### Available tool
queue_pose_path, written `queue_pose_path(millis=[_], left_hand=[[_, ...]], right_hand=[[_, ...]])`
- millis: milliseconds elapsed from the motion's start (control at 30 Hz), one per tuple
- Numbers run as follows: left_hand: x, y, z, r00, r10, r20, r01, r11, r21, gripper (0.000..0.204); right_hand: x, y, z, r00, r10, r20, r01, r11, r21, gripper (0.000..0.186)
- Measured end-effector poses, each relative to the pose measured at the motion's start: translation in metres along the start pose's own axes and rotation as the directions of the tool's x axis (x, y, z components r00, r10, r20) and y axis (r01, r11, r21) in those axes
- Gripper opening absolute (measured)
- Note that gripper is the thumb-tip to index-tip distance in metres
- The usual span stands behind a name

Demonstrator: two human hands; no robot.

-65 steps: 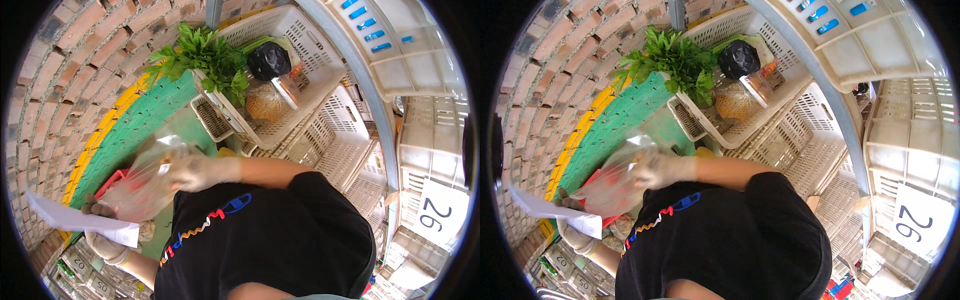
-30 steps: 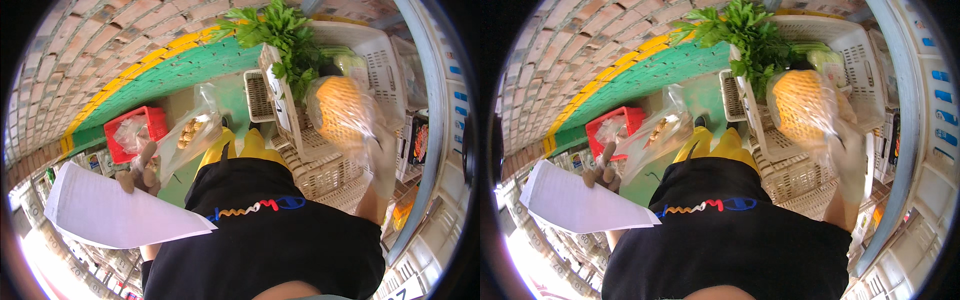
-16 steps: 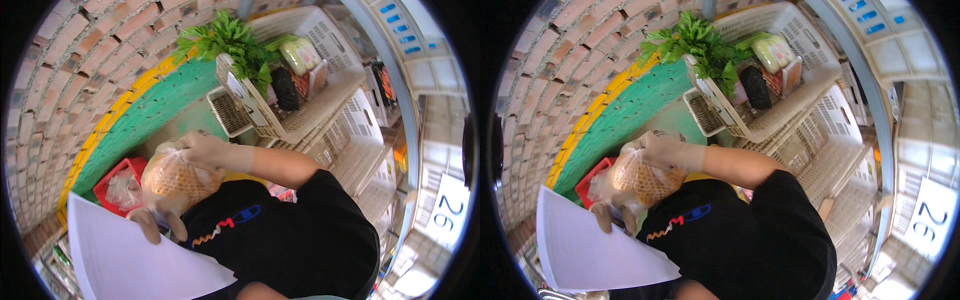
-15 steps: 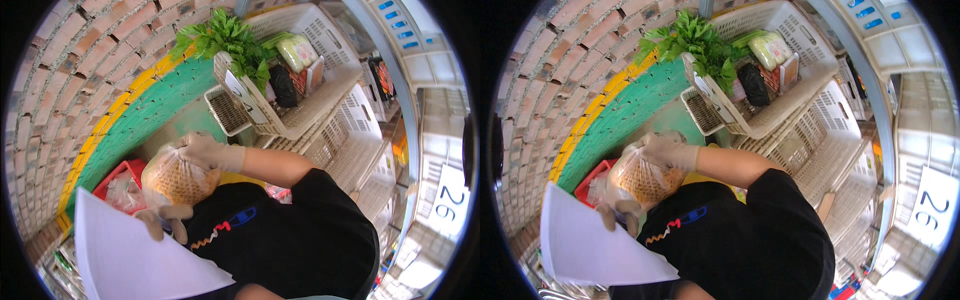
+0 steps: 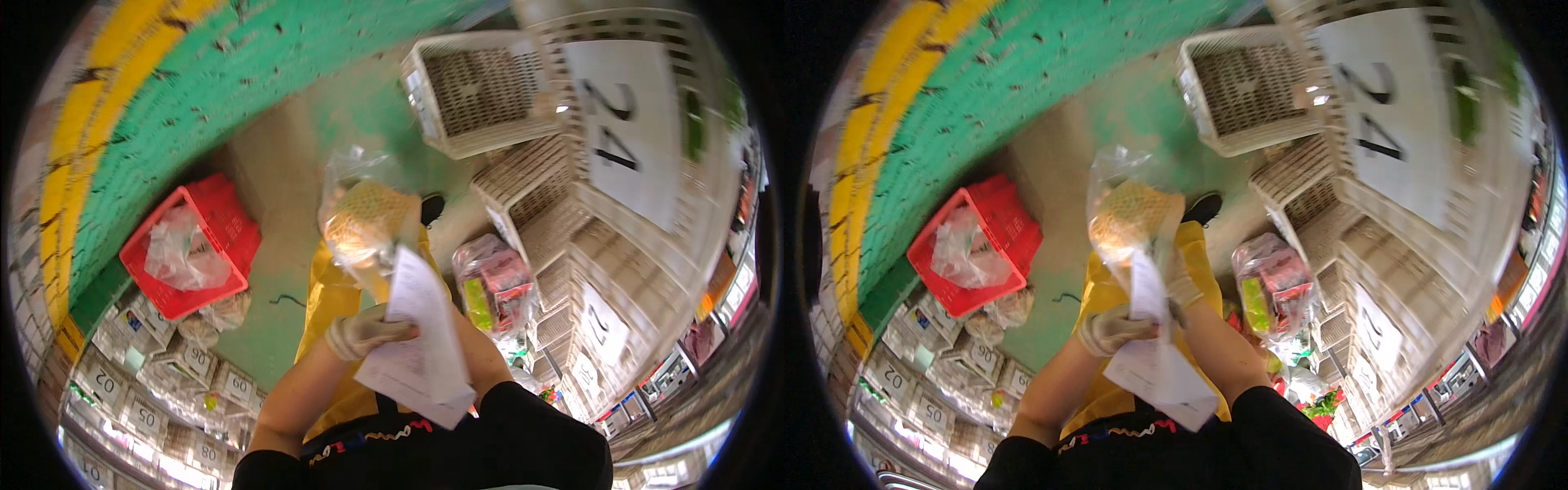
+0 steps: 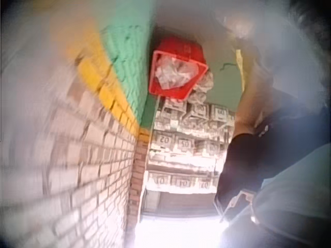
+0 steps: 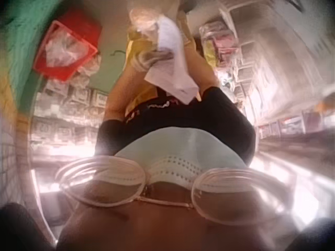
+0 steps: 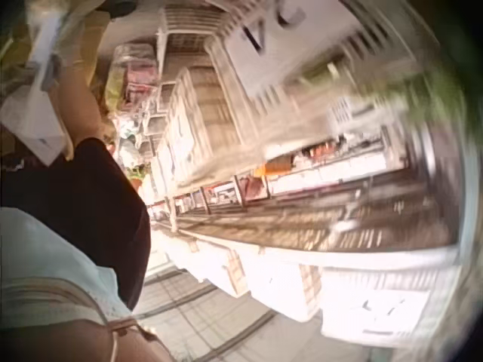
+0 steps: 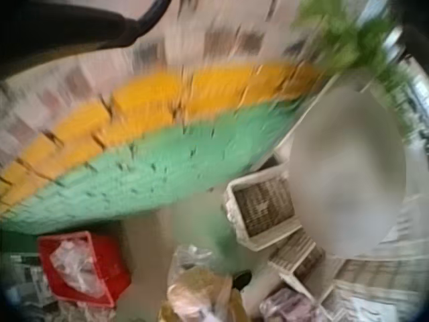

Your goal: The person writes on a document, bags multiple snack packages into plastic bags, and places the bags into crates in a logistics environment.

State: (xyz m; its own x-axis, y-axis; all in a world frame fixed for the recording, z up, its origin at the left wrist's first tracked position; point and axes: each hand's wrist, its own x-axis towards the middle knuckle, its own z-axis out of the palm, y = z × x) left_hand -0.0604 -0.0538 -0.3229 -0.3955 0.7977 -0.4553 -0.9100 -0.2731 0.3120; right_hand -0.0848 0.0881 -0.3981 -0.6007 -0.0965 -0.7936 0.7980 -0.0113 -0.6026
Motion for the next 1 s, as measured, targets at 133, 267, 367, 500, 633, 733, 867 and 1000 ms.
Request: queue_pose_path(millis=[133,267,367,500,633,733,867,1000], left_hand=[[0.046,0.011,-0.032,0.962,-0.269,0.047,0.27,0.963,-0.009,0.025],[0.069,-0.033,-0.088,0.95,-0.312,0.001,0.312,0.95,-0.01,0.021],[0.086,-0.05,-0.133,0.974,-0.215,-0.074,0.209,0.974,-0.083,0.021],[0.093,-0.078,-0.2,0.968,-0.178,-0.179,0.139,0.968,-0.209,0.025],[0.086,-0.07,-0.23,0.964,0.057,-0.258,-0.129,0.954,-0.271,0.033],[0.108,-0.047,-0.232,0.953,0.233,-0.195,-0.278,0.928,-0.248,0.034],[0.084,-0.047,-0.263,0.913,0.239,-0.331,-0.339,0.895,-0.291,0.032],[0.091,-0.028,-0.27,0.874,0.238,-0.424,-0.366,0.896,-0.252,0.031]], right_hand=[[0.064,0.089,-0.019,0.998,0.048,-0.028,-0.045,0.993,0.108,0.013],[0.131,0.152,-0.026,0.999,0.003,0.032,-0.006,0.995,0.101,0.014],[0.178,0.176,-0.05,0.994,-0.019,0.104,0.036,0.984,-0.173,0.009],[0.224,0.192,-0.034,0.983,-0.147,0.114,0.186,0.764,-0.618,0.012],[0.251,0.18,0.021,0.985,0.094,-0.144,-0.103,0.993,-0.053,0.014],[0.297,0.208,0.026,0.959,0.085,-0.27,-0.117,0.988,-0.104,0.016],[0.3,0.184,0.055,0.894,0.063,0.444,0.409,-0.519,-0.75,0.026],[0.307,0.135,0.017,0.853,0.01,0.522,0.517,-0.147,-0.843,0.024]])
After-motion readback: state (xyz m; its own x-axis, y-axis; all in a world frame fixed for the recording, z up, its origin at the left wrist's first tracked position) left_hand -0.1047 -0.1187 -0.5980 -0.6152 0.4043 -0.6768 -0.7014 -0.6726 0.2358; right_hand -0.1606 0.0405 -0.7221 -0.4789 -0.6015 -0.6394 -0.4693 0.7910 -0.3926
